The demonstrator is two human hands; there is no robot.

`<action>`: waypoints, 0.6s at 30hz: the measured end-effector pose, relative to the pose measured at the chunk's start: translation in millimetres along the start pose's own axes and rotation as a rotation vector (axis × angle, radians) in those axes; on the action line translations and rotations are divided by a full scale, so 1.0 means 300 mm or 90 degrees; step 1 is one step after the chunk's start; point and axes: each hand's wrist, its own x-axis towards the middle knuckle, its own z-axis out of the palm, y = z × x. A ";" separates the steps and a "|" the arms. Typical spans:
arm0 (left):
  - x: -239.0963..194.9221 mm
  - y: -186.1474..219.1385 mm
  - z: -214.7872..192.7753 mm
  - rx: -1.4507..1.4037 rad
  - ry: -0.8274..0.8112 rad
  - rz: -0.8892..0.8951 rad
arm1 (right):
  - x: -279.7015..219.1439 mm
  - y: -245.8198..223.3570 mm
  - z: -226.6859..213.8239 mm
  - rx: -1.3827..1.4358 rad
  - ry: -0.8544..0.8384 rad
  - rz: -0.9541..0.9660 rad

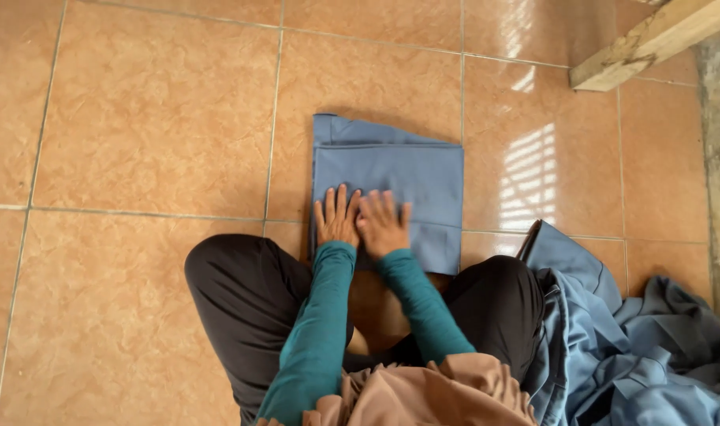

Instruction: The person sits on a tiled floor and folds multiple pairs of gray trousers by hand. They smooth each pair, fold the legs together, then fold the garment into a compact rectangle and place it aside. The process repeats for several pairs.

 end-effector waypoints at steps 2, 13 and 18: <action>-0.041 0.006 -0.007 0.047 0.022 -0.038 | -0.011 -0.035 -0.010 0.033 -0.076 0.028; -0.070 0.035 -0.046 0.108 0.218 -0.113 | 0.018 0.477 -0.062 0.005 -0.315 0.514; -0.054 0.047 -0.049 0.141 0.240 -0.116 | 0.166 0.230 -0.097 0.010 -0.056 0.152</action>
